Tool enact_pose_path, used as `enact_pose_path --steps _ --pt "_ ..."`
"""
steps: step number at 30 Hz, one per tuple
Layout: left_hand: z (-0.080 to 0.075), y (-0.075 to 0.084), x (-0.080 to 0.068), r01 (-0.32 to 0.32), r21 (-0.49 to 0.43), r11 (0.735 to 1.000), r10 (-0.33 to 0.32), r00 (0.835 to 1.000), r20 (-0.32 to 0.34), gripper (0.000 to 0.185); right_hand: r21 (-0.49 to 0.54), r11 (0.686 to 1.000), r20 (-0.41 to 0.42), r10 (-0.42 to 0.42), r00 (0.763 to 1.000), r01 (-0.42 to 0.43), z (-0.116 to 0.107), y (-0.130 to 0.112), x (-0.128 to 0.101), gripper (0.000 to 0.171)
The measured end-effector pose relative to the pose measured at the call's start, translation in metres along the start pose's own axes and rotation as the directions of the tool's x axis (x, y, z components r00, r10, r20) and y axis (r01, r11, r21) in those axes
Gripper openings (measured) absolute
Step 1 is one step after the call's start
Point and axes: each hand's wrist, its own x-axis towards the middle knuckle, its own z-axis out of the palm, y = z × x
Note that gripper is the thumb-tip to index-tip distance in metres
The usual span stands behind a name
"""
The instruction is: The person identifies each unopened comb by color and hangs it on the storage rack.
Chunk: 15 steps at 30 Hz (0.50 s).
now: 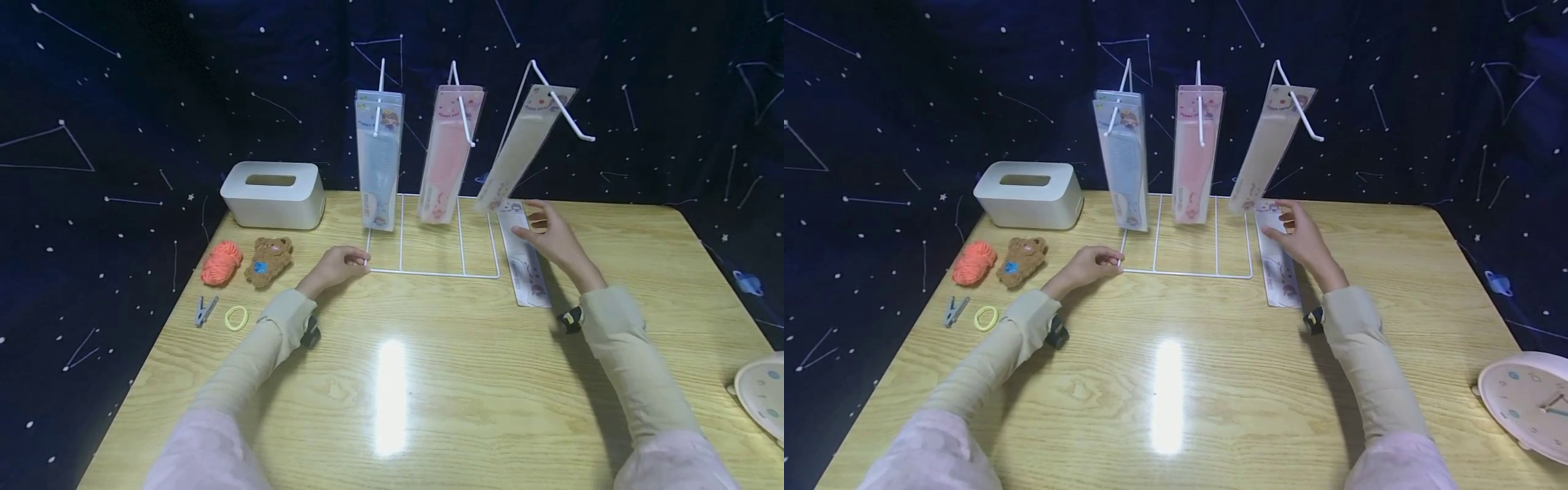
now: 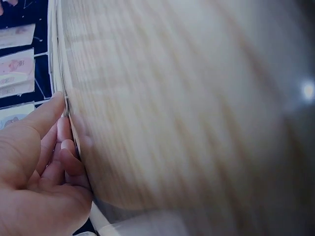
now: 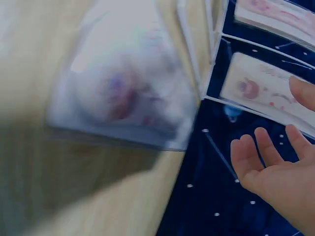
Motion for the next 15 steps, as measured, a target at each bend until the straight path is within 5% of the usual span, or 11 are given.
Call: enact_pose_path --steps 8,15 --pt "0.0 0.0 0.0 -0.008 -0.003 1.0 0.008 1.0 -0.003 0.031 -0.308 0.951 0.224 0.058 0.973 0.014 0.01 0.024 -0.008 0.061" --pt "0.001 0.0 0.0 -0.002 -0.001 1.0 0.002 1.0 -0.005 0.032 -0.371 0.929 0.223 0.106 0.969 -0.016 0.014 0.032 -0.011 0.055"
